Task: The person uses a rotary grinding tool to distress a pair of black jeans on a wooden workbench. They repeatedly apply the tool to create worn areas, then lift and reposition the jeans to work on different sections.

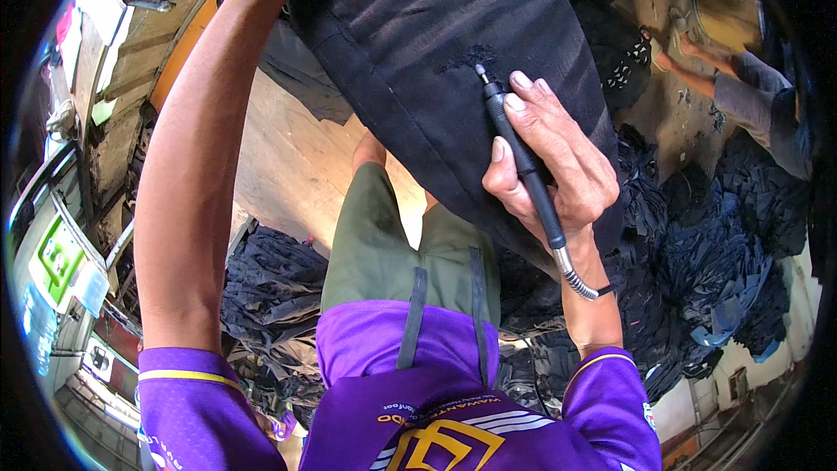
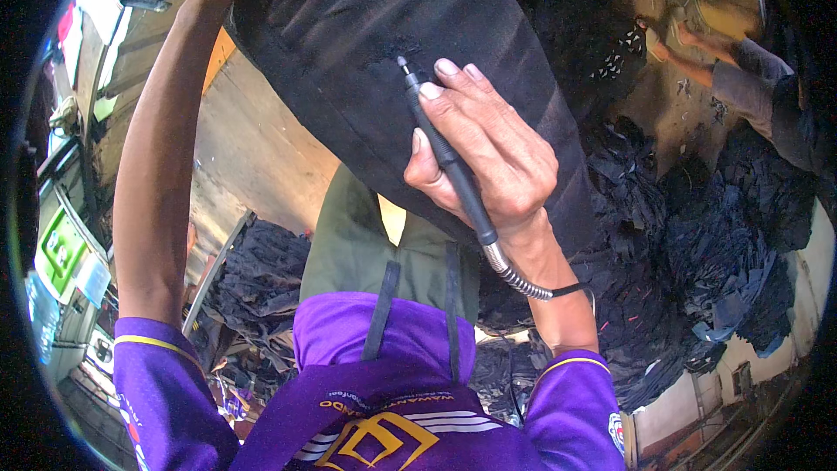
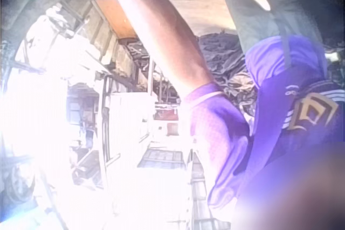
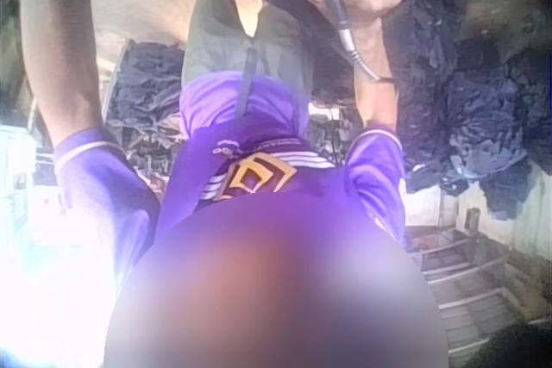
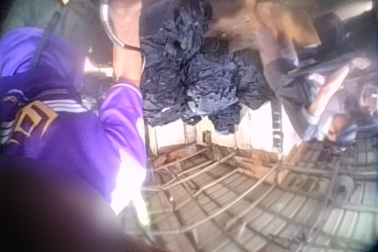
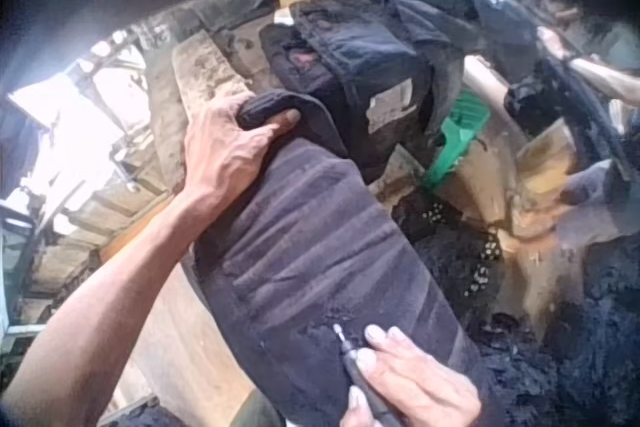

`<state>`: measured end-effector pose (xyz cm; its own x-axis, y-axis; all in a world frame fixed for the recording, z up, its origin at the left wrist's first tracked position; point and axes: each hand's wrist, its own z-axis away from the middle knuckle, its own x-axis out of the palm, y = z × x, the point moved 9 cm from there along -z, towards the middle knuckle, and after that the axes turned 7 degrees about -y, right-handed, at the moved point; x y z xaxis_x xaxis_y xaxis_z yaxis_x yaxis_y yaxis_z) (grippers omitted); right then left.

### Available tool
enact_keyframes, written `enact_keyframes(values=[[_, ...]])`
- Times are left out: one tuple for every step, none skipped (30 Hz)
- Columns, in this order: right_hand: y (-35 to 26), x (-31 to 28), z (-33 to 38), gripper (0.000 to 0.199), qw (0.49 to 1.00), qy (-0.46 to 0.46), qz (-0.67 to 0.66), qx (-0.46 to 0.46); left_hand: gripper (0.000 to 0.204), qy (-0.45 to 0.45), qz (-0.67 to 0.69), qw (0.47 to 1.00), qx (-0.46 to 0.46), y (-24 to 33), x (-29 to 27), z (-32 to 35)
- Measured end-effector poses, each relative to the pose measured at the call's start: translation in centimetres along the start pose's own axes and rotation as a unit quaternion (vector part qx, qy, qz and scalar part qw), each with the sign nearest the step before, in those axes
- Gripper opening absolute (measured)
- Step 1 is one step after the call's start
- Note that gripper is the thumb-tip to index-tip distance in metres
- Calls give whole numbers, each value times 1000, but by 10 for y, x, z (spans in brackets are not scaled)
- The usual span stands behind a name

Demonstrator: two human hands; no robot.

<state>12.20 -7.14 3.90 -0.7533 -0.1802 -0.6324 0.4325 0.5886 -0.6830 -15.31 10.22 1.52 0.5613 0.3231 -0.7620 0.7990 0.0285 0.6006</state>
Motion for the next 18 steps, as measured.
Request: enact_keyframes(values=[[0, -1, 1, 27, 1000, 2, 8, 9, 47, 0, -3, 1000, 4, 1, 0, 0], [1, -3, 1, 27, 1000, 10, 4, 13, 46, 1, -7, 1000, 7, 1, 0, 1], [2, -4, 1, 27, 1000, 17, 2, 16, 46, 2, -11, 1000, 9, 1, -1, 1], [3, -5, 2, 27, 999, 25, -2, 19, 46, 10, -8, 1000, 12, 1, -2, 1], [1, -3, 3, 28, 1000, 17, 8, 12, 46, 17, -4, 1000, 16, 2, -1, 1], [2, -5, 5, 28, 1000, 23, 11, 18, 46, 23, 1, 1000, 19, 3, -1, 3], [3, -5, 6, 28, 999, 29, 13, 21, 47, 18, -6, 1000, 19, 2, 0, 3], [5, -6, 5, 29, 999, 35, 15, 23, 47, 15, -14, 1000, 19, 2, 0, 2], [3, -5, 6, 29, 1000, 24, 8, 18, 47, 12, -21, 999, 20, 2, 0, 1], [0, -4, 6, 30, 1000, 14, 1, 15, 47, 12, -22, 999, 20, 2, -1, 1], [1, -5, 6, 31, 1000, 17, -3, 15, 47, 12, -23, 1000, 18, 2, 0, 1], [2, -6, 6, 31, 1000, 17, -1, 18, 47, 12, -23, 1000, 17, 2, 0, 1], [1, -6, 7, 32, 1000, 18, 1, 21, 47, 13, -19, 1000, 18, 3, -1, 1], [2, -6, 7, 32, 1000, 19, 2, 24, 46, 15, -15, 1000, 19, 3, -1, 1], [2, -7, 9, 32, 1000, 17, 1, 26, 46, 15, -10, 1000, 19, 3, -1, 2], [1, -7, 10, 32, 999, 16, -2, 29, 46, 10, -3, 1000, 13, 2, 0, 3], [1, -7, 11, 33, 999, 15, -4, 32, 46, 7, 4, 1000, 7, 0, 1, 2], [2, -8, 11, 33, 999, 14, -6, 33, 46, 4, 11, 1000, 1, 0, 1, 2]])
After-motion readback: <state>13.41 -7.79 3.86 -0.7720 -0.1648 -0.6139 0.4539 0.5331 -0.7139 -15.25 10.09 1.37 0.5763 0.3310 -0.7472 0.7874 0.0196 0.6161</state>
